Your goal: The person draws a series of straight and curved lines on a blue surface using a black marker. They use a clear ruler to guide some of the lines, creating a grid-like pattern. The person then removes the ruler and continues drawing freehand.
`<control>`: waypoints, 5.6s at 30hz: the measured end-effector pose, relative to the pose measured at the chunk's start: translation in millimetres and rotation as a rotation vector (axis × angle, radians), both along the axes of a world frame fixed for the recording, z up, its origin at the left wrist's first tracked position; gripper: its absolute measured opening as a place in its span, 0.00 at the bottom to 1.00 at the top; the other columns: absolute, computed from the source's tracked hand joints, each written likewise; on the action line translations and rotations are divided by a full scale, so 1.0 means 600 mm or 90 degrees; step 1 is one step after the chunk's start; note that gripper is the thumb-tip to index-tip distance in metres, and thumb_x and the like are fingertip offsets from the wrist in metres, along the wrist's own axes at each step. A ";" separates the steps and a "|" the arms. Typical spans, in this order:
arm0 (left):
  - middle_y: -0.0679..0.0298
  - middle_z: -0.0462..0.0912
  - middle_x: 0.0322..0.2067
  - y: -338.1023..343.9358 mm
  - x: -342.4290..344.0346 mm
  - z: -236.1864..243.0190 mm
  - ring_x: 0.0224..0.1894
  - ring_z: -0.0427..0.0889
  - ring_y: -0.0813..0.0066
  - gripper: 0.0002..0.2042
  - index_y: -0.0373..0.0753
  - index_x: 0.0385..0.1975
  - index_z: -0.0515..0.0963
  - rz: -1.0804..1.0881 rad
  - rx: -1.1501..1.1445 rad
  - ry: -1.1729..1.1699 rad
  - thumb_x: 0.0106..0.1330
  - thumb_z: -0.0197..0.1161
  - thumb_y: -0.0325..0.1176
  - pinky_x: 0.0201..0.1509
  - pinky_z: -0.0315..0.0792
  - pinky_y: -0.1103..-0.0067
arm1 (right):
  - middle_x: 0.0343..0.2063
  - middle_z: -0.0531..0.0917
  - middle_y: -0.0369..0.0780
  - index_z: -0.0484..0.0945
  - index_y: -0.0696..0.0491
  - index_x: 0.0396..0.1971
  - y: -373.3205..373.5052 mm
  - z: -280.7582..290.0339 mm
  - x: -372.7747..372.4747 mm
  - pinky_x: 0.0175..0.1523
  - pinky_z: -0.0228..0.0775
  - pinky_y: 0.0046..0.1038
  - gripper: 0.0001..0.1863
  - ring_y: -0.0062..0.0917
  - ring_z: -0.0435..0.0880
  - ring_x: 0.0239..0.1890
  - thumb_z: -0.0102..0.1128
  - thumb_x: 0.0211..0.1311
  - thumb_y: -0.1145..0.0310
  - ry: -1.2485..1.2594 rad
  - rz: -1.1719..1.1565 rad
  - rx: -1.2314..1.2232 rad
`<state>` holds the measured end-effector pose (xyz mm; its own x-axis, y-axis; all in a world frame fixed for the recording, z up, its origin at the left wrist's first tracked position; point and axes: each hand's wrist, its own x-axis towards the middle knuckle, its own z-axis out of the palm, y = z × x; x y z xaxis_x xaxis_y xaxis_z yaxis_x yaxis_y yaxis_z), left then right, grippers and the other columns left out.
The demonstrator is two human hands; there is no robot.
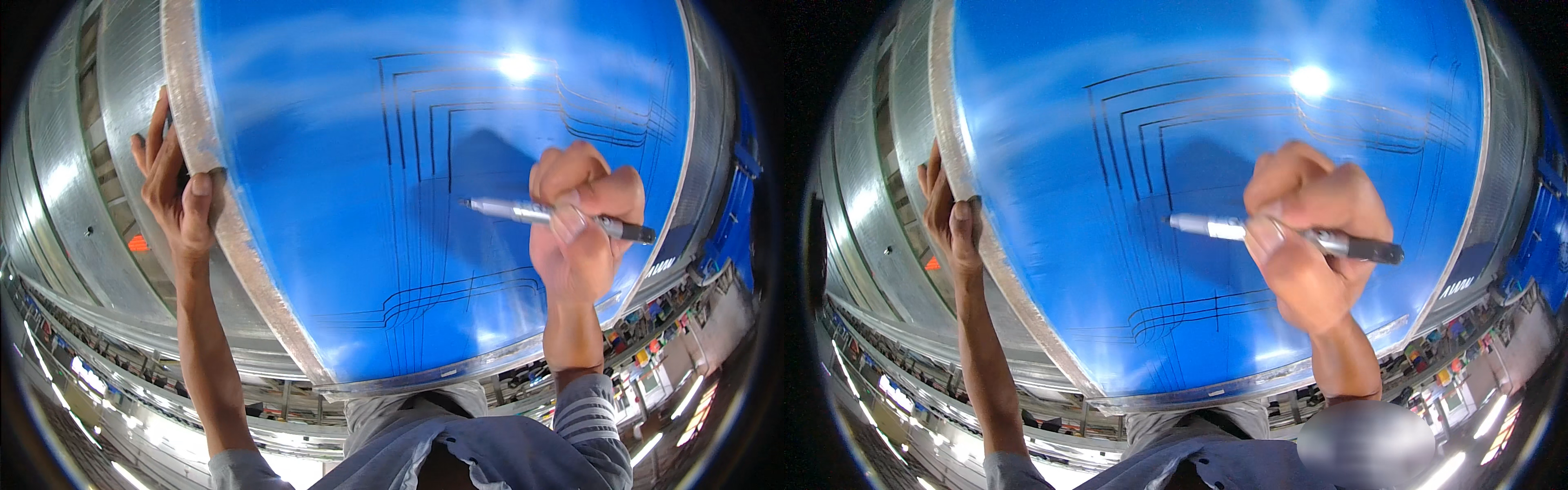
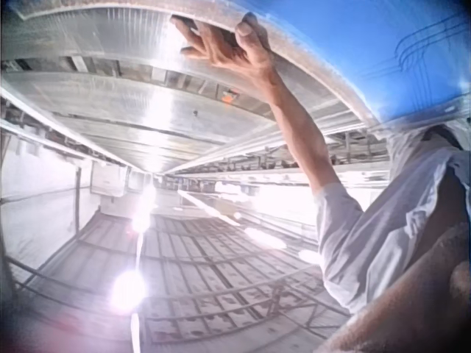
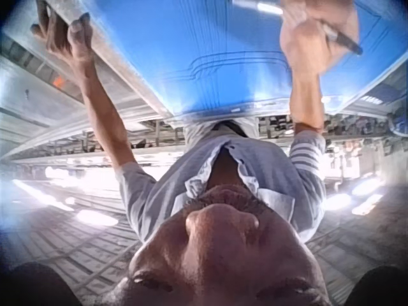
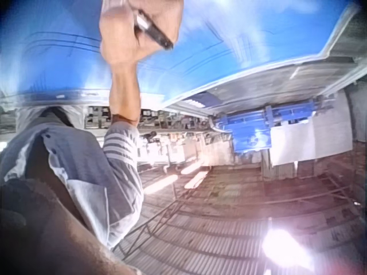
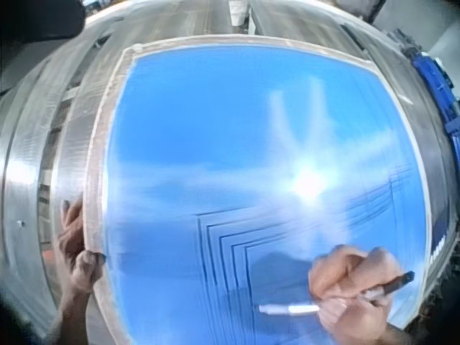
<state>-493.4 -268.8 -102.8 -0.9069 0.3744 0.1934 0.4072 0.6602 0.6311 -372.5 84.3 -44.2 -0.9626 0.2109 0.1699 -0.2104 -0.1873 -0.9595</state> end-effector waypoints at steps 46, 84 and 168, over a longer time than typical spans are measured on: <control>0.48 0.72 0.58 -0.003 -0.001 -0.015 0.66 0.65 0.58 0.33 0.39 0.47 0.82 -0.007 0.035 0.035 0.56 0.55 0.63 0.71 0.23 0.48 | 0.25 0.77 0.47 0.68 0.58 0.30 -0.062 -0.018 0.006 0.20 0.56 0.19 0.09 0.15 0.66 0.19 0.57 0.51 0.84 0.019 -0.008 0.189; 0.50 0.73 0.59 -0.001 -0.003 -0.014 0.66 0.66 0.56 0.32 0.39 0.48 0.81 -0.030 0.025 0.051 0.56 0.55 0.61 0.70 0.23 0.46 | 0.19 0.72 0.42 0.67 0.55 0.25 -0.060 0.008 0.013 0.23 0.47 0.25 0.11 0.18 0.58 0.18 0.51 0.38 0.83 -0.073 0.144 0.174; 0.54 0.74 0.58 0.002 -0.005 -0.009 0.65 0.67 0.58 0.29 0.45 0.47 0.82 -0.028 0.042 0.052 0.58 0.54 0.62 0.70 0.24 0.45 | 0.19 0.72 0.43 0.66 0.55 0.27 -0.050 -0.003 0.017 0.20 0.48 0.21 0.10 0.17 0.59 0.17 0.54 0.44 0.82 -0.067 0.050 -0.029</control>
